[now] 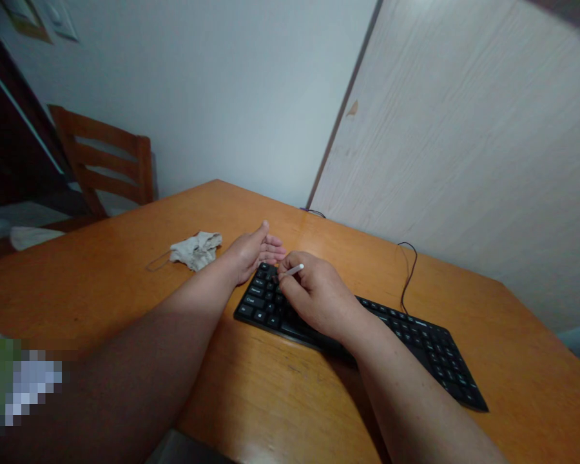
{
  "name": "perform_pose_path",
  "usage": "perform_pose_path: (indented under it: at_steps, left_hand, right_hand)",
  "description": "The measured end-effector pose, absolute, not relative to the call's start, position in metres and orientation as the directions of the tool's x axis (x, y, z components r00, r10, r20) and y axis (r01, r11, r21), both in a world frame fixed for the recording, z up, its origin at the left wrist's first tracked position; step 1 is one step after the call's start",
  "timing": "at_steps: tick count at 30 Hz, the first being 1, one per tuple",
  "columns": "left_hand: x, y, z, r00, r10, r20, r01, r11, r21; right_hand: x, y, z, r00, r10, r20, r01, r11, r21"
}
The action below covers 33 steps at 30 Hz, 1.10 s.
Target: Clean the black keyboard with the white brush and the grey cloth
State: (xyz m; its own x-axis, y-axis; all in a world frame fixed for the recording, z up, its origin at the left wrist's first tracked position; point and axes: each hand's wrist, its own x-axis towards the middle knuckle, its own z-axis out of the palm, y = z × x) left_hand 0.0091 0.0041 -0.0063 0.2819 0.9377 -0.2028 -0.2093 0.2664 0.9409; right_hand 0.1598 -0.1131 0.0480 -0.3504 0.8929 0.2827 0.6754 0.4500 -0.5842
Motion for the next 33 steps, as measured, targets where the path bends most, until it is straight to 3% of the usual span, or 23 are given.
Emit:
perform_pose_path:
  at_steps: [13,19,33]
  left_hand:
    - [0.01,0.008,-0.008,0.28,0.938,-0.204,-0.2,0.265,0.943]
    - [0.01,0.007,-0.01,0.275,0.94,-0.2,-0.2,0.26,0.945]
    - [0.01,0.002,-0.003,0.261,0.939,-0.224,-0.197,0.279,0.94]
  right_hand:
    - [0.162,-0.136,0.08,-0.51,0.86,0.028,0.646,0.404,-0.647]
    - [0.166,-0.141,0.087,-0.562,0.824,-0.076,0.579,0.326,-0.747]
    - [0.173,-0.118,0.062,-0.471,0.88,0.052,0.534,0.332,-0.778]
